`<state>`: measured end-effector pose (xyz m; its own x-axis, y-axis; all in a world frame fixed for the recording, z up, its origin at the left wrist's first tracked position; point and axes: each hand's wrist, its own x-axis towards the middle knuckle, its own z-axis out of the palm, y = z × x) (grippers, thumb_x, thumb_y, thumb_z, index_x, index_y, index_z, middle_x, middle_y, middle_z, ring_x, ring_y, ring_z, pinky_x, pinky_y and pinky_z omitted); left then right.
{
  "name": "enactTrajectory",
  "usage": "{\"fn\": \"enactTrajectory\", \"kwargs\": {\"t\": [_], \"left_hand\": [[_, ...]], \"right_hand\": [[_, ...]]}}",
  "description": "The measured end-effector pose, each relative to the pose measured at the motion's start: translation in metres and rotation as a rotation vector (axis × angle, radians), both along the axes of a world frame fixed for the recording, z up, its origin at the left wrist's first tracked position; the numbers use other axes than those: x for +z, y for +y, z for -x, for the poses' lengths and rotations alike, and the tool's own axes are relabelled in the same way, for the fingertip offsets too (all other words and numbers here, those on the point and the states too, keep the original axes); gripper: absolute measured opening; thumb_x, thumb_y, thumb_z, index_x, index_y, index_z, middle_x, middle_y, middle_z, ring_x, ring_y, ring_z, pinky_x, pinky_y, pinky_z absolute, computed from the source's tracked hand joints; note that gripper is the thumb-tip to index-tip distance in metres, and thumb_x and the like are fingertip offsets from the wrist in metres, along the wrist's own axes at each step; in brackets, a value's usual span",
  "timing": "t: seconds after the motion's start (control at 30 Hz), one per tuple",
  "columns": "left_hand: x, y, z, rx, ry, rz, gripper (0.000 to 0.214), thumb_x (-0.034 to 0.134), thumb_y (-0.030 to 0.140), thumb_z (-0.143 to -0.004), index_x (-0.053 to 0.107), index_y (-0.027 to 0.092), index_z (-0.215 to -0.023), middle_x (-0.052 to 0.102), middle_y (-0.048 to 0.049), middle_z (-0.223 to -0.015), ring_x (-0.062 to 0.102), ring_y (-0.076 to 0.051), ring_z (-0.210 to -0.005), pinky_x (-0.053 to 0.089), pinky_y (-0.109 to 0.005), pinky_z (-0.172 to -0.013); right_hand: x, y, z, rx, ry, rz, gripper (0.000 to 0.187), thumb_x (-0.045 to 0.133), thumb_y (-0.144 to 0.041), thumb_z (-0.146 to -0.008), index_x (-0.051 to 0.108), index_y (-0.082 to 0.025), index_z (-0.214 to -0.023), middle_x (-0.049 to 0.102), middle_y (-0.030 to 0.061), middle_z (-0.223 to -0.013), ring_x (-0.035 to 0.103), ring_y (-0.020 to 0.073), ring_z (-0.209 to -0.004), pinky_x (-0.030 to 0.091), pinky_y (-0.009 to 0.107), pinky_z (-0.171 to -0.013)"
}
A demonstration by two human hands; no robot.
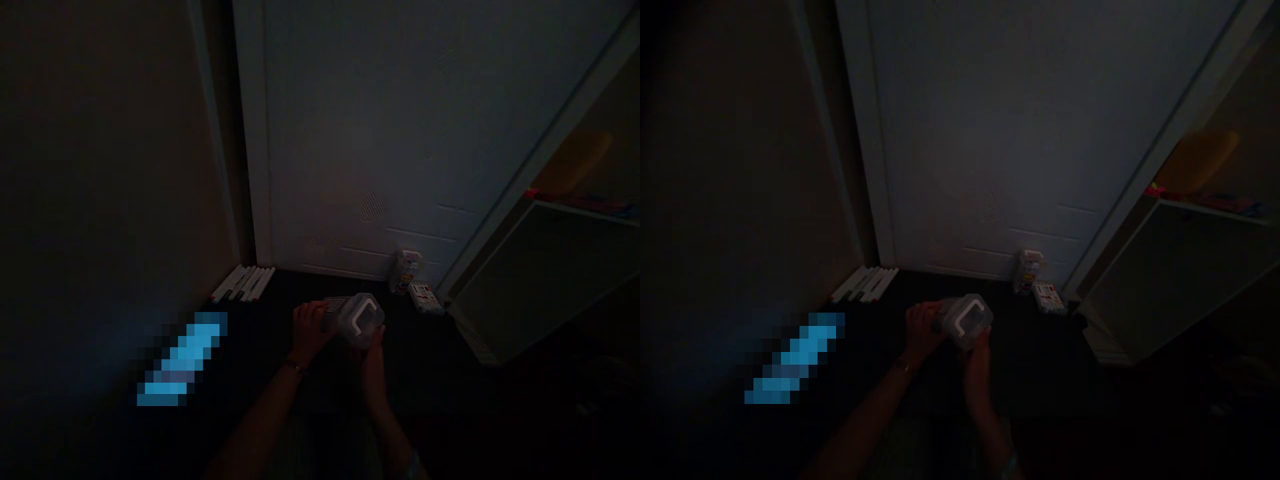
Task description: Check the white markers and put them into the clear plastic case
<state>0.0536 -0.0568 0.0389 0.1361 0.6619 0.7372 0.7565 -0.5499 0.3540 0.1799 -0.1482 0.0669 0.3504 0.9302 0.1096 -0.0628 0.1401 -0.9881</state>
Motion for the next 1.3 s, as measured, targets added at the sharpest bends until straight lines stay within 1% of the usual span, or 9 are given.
{"fn": "enactTrajectory", "kwargs": {"t": [0.27, 0.53, 0.7, 0.77, 0.83, 0.97, 1.1, 1.2, 1.3], "left_hand": [[0.002, -0.002, 0.001, 0.049, -0.025, -0.005, 0.041, 0.064, 0.040, -0.065, 0.057, 0.015, -0.097, 0.060, -0.0109, -0.099, 0.050, -0.026, -0.093, 0.033, -0.041, -0.085], [-0.001, 0.000, -0.004, -0.047, -0.083, 0.058, 0.042, 0.065, 0.040, -0.062, 0.055, 0.017, -0.096, 0.059, -0.0089, -0.095, 0.053, -0.026, -0.093, 0.037, -0.041, -0.087], [-0.003, 0.000, -0.005, -0.223, -0.178, 0.255, 0.053, 0.069, 0.046, -0.058, 0.053, 0.018, -0.101, 0.060, -0.0060, -0.097, 0.056, -0.023, -0.091, 0.043, -0.036, -0.081], [-0.001, -0.001, -0.006, -0.277, -0.211, 0.356, 0.056, 0.069, 0.046, -0.059, 0.053, 0.019, -0.105, 0.061, -0.0060, -0.101, 0.057, -0.023, -0.092, 0.044, -0.035, -0.081], [0.002, -0.003, -0.007, -0.340, -0.221, 0.456, 0.055, 0.069, 0.045, -0.061, 0.054, 0.019, -0.107, 0.063, -0.0052, -0.102, 0.058, -0.022, -0.092, 0.044, -0.034, -0.081], [0.007, -0.005, -0.007, -0.422, -0.215, 0.556, 0.056, 0.070, 0.046, -0.061, 0.056, 0.021, -0.108, 0.065, -0.0037, -0.101, 0.059, -0.022, -0.091, 0.045, -0.032, -0.080], [0.009, -0.006, -0.006, -0.487, -0.191, 0.616, 0.060, 0.070, 0.047, -0.060, 0.054, 0.022, -0.112, 0.066, -0.0029, -0.103, 0.060, -0.022, -0.091, 0.045, -0.032, -0.080], [0.009, -0.006, -0.006, -0.511, -0.195, 0.626, 0.059, 0.069, 0.046, -0.062, 0.054, 0.023, -0.114, 0.065, -0.0031, -0.107, 0.060, -0.022, -0.094, 0.045, -0.032, -0.082], [0.006, -0.003, -0.006, -0.517, -0.198, 0.610, 0.061, 0.070, 0.044, -0.061, 0.053, 0.022, -0.115, 0.063, -0.0037, -0.111, 0.058, -0.022, -0.099, 0.044, -0.033, -0.086]], "right_hand": [[0.008, 0.009, 0.014, -0.120, 0.085, -0.029, 0.056, 0.029, -0.062, -0.082, 0.055, -0.018, -0.106, 0.063, 0.0070, -0.093, 0.058, 0.0180, -0.085, 0.047, 0.028, -0.066], [0.005, 0.011, 0.023, -0.191, 0.235, 0.013, 0.046, 0.037, -0.055, -0.083, 0.054, -0.018, -0.103, 0.061, 0.0047, -0.096, 0.057, 0.0154, -0.085, 0.045, 0.025, -0.068], [-0.005, 0.013, 0.014, -0.139, -0.072, -0.142, 0.031, 0.041, -0.046, -0.086, 0.054, -0.018, -0.088, 0.054, -0.0002, -0.077, 0.051, 0.0126, -0.071, 0.041, 0.024, -0.067], [-0.005, 0.016, -0.001, -0.288, -0.199, -0.221, 0.028, 0.041, -0.043, -0.086, 0.050, -0.018, -0.094, 0.052, 0.0006, -0.081, 0.050, 0.0135, -0.074, 0.041, 0.027, -0.071], [0.003, 0.022, -0.019, -0.440, -0.360, -0.361, 0.037, 0.045, -0.044, -0.083, 0.044, -0.018, -0.109, 0.049, 0.0069, -0.103, 0.048, 0.0183, -0.096, 0.037, 0.035, -0.086], [0.038, 0.036, -0.053, -0.179, -0.803, -0.515, 0.055, 0.045, -0.048, -0.082, 0.034, -0.020, -0.128, 0.033, 0.0119, -0.135, 0.030, 0.0257, -0.124, 0.025, 0.046, -0.100], [0.068, 0.045, -0.071, 0.164, -1.128, -0.495, 0.044, 0.042, -0.038, -0.086, 0.040, -0.025, -0.128, 0.039, 0.0069, -0.135, 0.037, 0.0227, -0.122, 0.029, 0.043, -0.100], [0.076, 0.049, -0.075, 0.280, -1.193, -0.488, 0.038, 0.040, -0.035, -0.088, 0.045, -0.025, -0.124, 0.044, 0.0050, -0.132, 0.042, 0.0205, -0.118, 0.032, 0.039, -0.098], [0.078, 0.056, -0.075, 0.250, -1.109, -0.472, 0.034, 0.036, -0.035, -0.090, 0.050, -0.023, -0.119, 0.051, 0.0050, -0.125, 0.047, 0.0196, -0.113, 0.034, 0.036, -0.095]]}}
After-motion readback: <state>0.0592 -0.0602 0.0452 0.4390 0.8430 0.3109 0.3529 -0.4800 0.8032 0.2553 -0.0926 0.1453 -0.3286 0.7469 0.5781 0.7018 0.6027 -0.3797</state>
